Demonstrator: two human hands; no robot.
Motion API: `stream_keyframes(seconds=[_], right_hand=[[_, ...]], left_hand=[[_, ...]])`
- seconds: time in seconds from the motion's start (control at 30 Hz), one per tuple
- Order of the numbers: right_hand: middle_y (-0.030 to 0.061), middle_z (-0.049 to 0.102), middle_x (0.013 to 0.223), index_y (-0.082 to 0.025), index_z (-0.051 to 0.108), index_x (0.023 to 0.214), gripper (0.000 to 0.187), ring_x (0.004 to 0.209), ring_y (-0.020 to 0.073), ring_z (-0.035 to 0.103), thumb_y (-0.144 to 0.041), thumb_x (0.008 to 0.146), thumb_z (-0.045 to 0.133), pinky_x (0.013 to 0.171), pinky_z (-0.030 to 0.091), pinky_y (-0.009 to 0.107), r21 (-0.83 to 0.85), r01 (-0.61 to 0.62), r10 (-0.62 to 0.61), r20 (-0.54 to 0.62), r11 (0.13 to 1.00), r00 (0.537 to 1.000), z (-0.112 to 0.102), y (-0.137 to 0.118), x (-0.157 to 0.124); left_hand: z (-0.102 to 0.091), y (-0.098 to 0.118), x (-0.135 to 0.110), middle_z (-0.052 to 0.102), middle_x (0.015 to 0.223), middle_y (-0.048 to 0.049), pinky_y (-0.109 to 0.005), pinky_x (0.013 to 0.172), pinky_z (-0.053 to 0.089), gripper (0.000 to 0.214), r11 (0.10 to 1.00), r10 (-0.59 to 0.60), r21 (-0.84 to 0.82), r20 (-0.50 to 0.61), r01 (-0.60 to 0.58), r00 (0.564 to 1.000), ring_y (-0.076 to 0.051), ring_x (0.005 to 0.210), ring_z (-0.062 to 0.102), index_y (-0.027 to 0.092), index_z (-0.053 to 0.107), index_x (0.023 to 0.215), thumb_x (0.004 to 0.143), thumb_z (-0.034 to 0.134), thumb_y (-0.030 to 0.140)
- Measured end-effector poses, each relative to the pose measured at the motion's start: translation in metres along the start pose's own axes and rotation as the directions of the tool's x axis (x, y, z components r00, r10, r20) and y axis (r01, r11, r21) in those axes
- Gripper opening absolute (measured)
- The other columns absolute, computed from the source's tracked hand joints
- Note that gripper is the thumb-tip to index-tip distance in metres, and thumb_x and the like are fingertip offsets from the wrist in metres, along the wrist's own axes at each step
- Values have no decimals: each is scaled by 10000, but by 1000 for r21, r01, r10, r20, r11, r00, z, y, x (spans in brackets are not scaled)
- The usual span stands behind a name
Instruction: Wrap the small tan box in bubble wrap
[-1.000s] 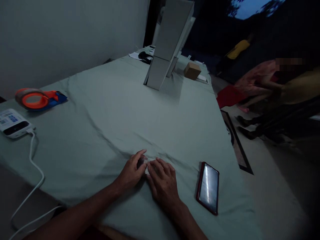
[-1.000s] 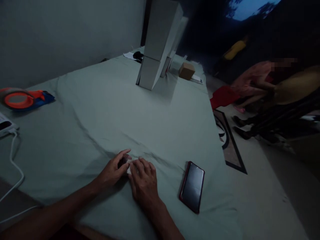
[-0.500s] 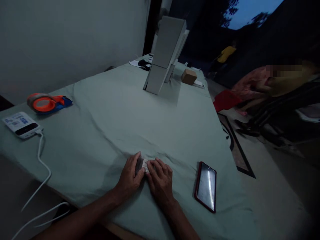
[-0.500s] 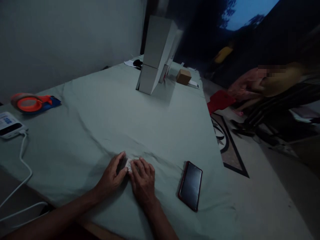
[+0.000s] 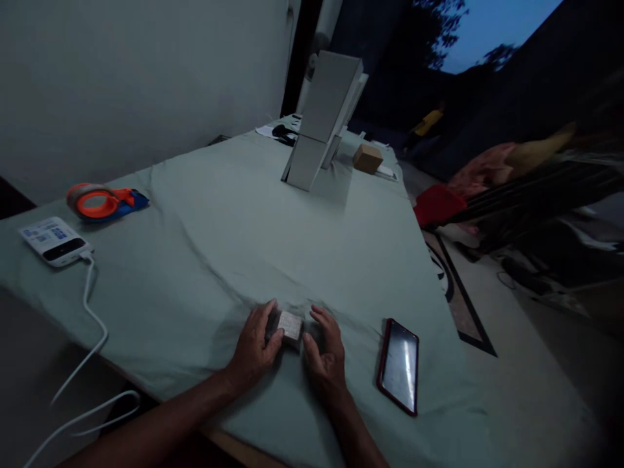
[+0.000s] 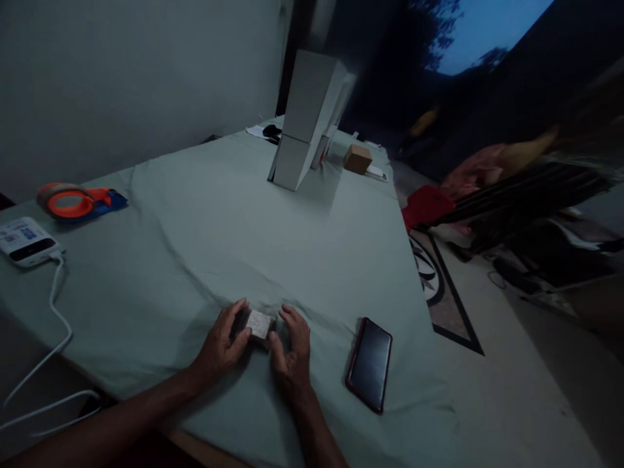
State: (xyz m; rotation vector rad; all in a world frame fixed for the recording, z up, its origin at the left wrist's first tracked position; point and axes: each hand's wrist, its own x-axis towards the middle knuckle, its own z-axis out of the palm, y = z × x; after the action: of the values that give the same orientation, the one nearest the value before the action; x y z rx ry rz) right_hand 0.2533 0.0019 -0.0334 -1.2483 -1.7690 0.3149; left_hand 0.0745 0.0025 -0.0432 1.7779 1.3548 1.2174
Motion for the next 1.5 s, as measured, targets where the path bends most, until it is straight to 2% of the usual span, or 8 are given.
stream_keyframes(seconds=[0.17, 0.43, 0.73, 0.9, 1.1, 1.23, 1.33, 1.5], right_hand=[[124, 561, 1302, -217, 513, 1276, 387, 1240, 253, 502, -273, 894, 540, 1035, 408, 486, 51, -67, 64, 49, 996, 997, 2, 3, 1], [120, 576, 1287, -210, 538, 1264, 382, 1211, 235, 525, -280, 889, 552, 1020, 429, 448, 65, -152, 151, 25, 986, 988, 5, 11, 0], [125, 609, 1259, -195, 576, 1253, 392, 1160, 250, 568, -323, 883, 568, 963, 478, 421, 168, -250, 244, 53, 954, 968, -1, 5, 4], [119, 664, 1177, -190, 603, 1214, 388, 981, 234, 657, -384, 879, 574, 829, 540, 369, 169, -383, 361, 146, 908, 921, -12, 8, 20], [123, 683, 1142, -173, 598, 1192, 410, 1041, 245, 649, -382, 839, 580, 828, 533, 379, 104, -356, 303, 339, 929, 891, -14, 14, 52], [67, 718, 972, -180, 656, 1076, 369, 874, 217, 665, -360, 755, 638, 747, 532, 341, 135, -355, 277, 401, 925, 873, -1, 19, 63], [19, 693, 784, -180, 695, 902, 239, 717, 175, 620, -360, 760, 628, 639, 493, 275, 219, -427, 308, 427, 877, 850, 5, 16, 63], [12, 670, 756, -182, 702, 800, 188, 695, 162, 575, -355, 760, 642, 652, 455, 263, 307, -500, 399, 338, 810, 852, -3, -2, 69]], left_hand=[[0, 1, 0, 547, 1293, -144, -477, 1036, 413, 471, 1000, -1, -5, -4, 1, 1000, -256, 1213, 515, 181, 397, 1370, 912, 475, 266], [-1, 1, 0, 540, 1297, -147, -478, 1040, 412, 488, 1000, -6, -26, 11, 6, 1000, -257, 1225, 508, 175, 383, 1376, 903, 477, 247], [-1, 4, 0, 536, 1313, -143, -487, 1053, 399, 504, 999, -37, -34, 12, 38, 999, -263, 1239, 502, 189, 386, 1380, 889, 489, 236], [-1, 3, -1, 523, 1327, -141, -484, 1064, 395, 531, 999, -26, -43, 13, 27, 1000, -266, 1257, 491, 193, 372, 1382, 866, 499, 210], [-1, 1, -4, 502, 1341, -154, -495, 1074, 385, 579, 998, 41, -46, 13, -40, 999, -268, 1269, 476, 188, 327, 1396, 842, 494, 161], [-1, -1, -6, 478, 1369, -159, -488, 1088, 375, 631, 996, 80, -44, 18, -79, 997, -275, 1298, 448, 184, 317, 1409, 809, 506, 140], [-1, -3, -7, 460, 1389, -156, -490, 1097, 364, 672, 995, 91, -44, 28, -90, 995, -284, 1314, 430, 184, 309, 1423, 784, 510, 125], [-1, 1, -8, 429, 1407, -167, -516, 1086, 361, 713, 997, 23, -74, 31, -20, 999, -310, 1308, 428, 186, 302, 1426, 754, 533, 137]])
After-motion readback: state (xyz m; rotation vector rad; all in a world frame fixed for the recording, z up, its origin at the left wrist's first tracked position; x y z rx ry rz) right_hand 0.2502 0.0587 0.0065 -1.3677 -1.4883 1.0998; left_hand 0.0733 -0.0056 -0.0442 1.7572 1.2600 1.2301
